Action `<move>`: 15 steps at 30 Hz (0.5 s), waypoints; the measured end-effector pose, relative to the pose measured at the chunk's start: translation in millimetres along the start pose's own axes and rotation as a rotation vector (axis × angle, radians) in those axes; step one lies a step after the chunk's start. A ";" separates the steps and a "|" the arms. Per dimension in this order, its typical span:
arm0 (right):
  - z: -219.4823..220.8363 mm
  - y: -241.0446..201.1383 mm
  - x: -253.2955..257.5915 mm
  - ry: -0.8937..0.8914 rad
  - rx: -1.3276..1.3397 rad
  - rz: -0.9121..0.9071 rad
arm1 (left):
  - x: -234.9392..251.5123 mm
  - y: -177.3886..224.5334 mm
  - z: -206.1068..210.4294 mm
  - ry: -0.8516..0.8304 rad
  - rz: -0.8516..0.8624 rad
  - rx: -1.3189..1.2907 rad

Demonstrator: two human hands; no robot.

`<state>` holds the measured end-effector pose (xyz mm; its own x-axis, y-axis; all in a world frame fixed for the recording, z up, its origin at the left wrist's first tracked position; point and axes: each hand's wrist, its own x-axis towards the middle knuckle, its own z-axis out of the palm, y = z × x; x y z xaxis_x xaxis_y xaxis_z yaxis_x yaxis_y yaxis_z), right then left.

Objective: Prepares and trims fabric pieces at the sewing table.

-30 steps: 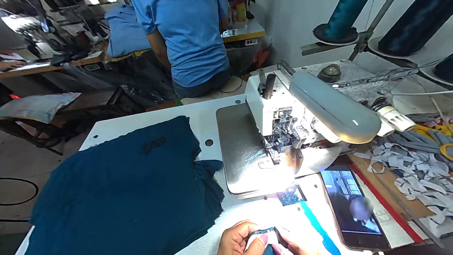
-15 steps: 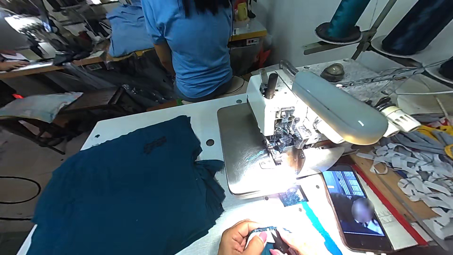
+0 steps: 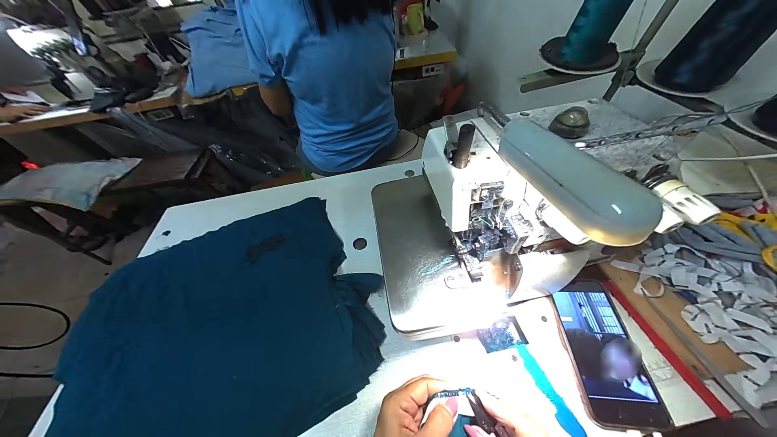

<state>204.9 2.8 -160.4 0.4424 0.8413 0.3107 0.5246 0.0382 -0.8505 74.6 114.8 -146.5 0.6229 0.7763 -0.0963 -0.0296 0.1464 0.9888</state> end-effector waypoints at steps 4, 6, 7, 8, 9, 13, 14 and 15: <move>0.2 -1.2 2.8 -0.002 0.012 -0.008 | 0.4 -1.2 -1.0 -0.036 0.053 0.041; 0.2 -0.2 4.3 0.006 0.045 -0.001 | 0.9 -1.2 -1.1 -0.051 0.071 0.054; 0.5 0.6 4.6 0.014 0.067 0.017 | 1.0 -0.5 -0.9 -0.052 0.067 0.052; 0.5 1.2 4.8 0.021 0.089 0.038 | 0.8 0.8 -0.7 -0.050 0.050 0.045; 0.1 1.8 5.2 0.018 0.107 0.058 | 0.6 2.1 -0.6 -0.048 0.023 0.037; -0.5 2.8 7.0 0.016 0.140 0.114 | 1.1 5.6 -1.2 -0.078 -0.061 0.029; 0.0 3.2 6.8 0.020 0.145 0.118 | 0.7 6.1 -1.2 -0.090 -0.059 0.032; 0.3 3.5 6.9 0.023 0.148 0.120 | 0.1 6.9 -1.0 -0.097 -0.051 0.037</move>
<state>209.6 8.9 -161.3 0.5126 0.8321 0.2118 0.3556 0.0188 -0.9344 73.7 116.5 -139.7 0.6957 0.7051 -0.1372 0.0324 0.1600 0.9866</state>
